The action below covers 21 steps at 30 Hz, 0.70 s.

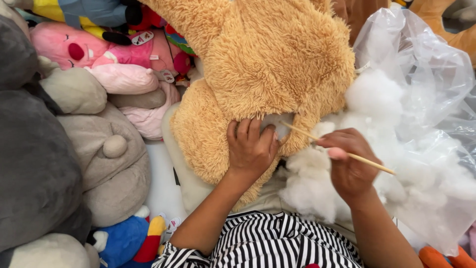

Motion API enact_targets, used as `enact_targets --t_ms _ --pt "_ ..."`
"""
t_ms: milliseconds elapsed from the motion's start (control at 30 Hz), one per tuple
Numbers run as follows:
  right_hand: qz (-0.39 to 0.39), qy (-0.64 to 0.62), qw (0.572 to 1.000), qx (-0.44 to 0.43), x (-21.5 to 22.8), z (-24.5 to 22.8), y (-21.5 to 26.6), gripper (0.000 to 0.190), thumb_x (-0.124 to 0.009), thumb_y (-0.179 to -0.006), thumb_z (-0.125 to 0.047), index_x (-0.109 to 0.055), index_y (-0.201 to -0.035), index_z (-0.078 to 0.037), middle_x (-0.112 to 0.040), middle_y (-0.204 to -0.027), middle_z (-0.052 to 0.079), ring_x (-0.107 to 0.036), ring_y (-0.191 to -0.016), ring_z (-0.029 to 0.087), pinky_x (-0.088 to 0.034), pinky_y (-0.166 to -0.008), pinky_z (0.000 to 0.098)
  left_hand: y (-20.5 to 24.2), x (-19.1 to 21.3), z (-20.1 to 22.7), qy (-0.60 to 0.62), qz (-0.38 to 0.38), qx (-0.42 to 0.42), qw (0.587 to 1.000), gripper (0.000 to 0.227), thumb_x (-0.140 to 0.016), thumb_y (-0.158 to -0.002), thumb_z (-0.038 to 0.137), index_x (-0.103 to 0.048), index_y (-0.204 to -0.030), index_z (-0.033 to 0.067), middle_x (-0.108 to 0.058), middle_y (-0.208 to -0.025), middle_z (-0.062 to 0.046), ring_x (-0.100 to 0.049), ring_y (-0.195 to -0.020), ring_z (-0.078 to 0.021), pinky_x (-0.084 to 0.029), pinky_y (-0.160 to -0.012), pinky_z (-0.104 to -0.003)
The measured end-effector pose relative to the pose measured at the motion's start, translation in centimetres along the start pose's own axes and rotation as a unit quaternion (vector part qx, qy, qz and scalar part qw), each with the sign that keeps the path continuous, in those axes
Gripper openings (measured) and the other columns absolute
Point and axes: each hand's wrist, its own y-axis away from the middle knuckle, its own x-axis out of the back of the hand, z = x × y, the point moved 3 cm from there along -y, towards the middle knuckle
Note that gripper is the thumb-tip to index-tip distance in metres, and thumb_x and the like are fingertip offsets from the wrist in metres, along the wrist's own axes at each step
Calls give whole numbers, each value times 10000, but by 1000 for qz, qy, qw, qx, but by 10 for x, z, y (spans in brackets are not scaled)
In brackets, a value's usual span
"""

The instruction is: The person sits on the floor and uses a wooden stick to push white stuffing into an opening on the back of a large tan stuffed animal. They repeatedly take handfuls of stuffing from a plastic bag and insert them into the opening.

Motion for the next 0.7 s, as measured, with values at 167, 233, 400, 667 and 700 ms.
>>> enact_targets --t_ms 167,233,400,667,700 --pt "-52 11 998 -21 -33 15 1 370 -561 -1078 -307 -711 -891 -26 -678 -764 154 -638 -636 379 -537 -613 451 -5 5 1 3 11 3 1000 295 -461 -1020 323 -643 -845 171 -597 -1035 -106 -545 -1044 -289 -470 -945 -503" --pt "-62 8 998 -31 -37 18 4 340 -575 -1079 -280 -713 -898 -28 -676 -770 163 -638 -636 386 -538 -611 459 -5 7 1 2 12 6 1000 280 -470 -1016 323 -655 -868 173 -601 -1033 -103 -549 -1038 -285 -480 -939 -498" --pt "-41 4 998 -48 -15 11 0 420 -494 -1101 -349 -727 -913 -54 -653 -748 109 -607 -624 305 -523 -633 400 -4 5 2 15 -7 6 1000 342 -424 -1045 389 -665 -921 180 -566 -1016 -104 -537 -1056 -300 -453 -959 -531" --pt "-28 27 999 -20 -19 16 -1 397 -523 -1097 -325 -725 -912 -36 -675 -770 121 -615 -639 326 -526 -638 415 1 1 1 15 -14 -2 1000 322 -460 -1030 383 -659 -896 168 -577 -997 -109 -541 -1051 -311 -448 -955 -550" --pt "-41 24 998 -31 -24 18 -2 358 -531 -1101 -292 -721 -921 -47 -653 -755 112 -602 -621 312 -525 -635 413 0 1 1 16 -16 -3 1000 317 -467 -1025 384 -657 -886 172 -575 -991 -108 -541 -1052 -312 -451 -950 -549"
